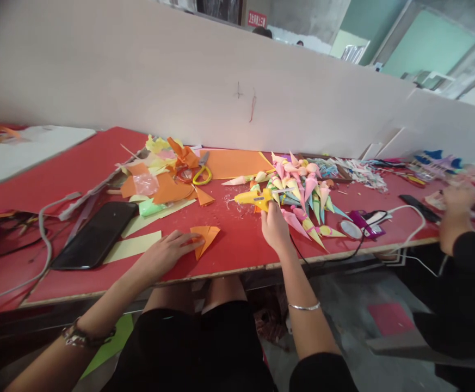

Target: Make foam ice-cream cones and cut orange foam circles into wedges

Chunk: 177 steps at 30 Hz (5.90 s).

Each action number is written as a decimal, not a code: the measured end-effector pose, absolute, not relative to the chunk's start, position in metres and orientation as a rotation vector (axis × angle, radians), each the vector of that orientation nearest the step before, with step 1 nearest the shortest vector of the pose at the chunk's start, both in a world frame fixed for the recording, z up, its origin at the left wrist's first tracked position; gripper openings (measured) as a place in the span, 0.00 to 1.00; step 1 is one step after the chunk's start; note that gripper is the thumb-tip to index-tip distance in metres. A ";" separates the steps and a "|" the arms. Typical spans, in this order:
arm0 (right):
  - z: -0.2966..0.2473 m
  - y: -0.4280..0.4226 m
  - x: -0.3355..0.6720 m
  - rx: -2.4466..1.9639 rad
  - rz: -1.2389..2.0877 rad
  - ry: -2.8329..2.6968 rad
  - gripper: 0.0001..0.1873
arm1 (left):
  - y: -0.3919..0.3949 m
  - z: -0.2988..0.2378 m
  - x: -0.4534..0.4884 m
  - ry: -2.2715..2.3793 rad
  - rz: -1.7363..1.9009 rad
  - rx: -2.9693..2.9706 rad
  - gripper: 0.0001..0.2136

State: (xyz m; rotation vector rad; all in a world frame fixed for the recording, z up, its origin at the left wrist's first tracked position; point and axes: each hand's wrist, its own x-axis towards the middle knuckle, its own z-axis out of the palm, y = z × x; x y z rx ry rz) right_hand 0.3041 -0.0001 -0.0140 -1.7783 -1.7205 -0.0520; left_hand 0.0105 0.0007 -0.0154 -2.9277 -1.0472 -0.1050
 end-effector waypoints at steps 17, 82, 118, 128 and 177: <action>0.020 -0.022 0.266 -1.883 0.050 -2.382 0.19 | 0.000 -0.021 0.011 -1.231 -0.144 -2.903 0.20; 0.023 0.004 0.262 -2.075 -0.063 -2.330 0.11 | -0.006 -0.017 0.015 -1.211 -0.105 -2.827 0.18; -0.028 -0.042 0.261 -1.596 0.230 -1.913 0.18 | 0.021 -0.017 0.024 -1.358 -0.516 -3.149 0.18; -0.020 -0.011 0.252 -1.212 0.859 -2.076 0.34 | 0.022 -0.013 0.021 -1.307 -0.551 -3.206 0.19; -0.036 -0.010 0.220 -1.385 0.423 -1.985 0.08 | 0.020 -0.018 0.023 -1.535 -0.918 -3.336 0.27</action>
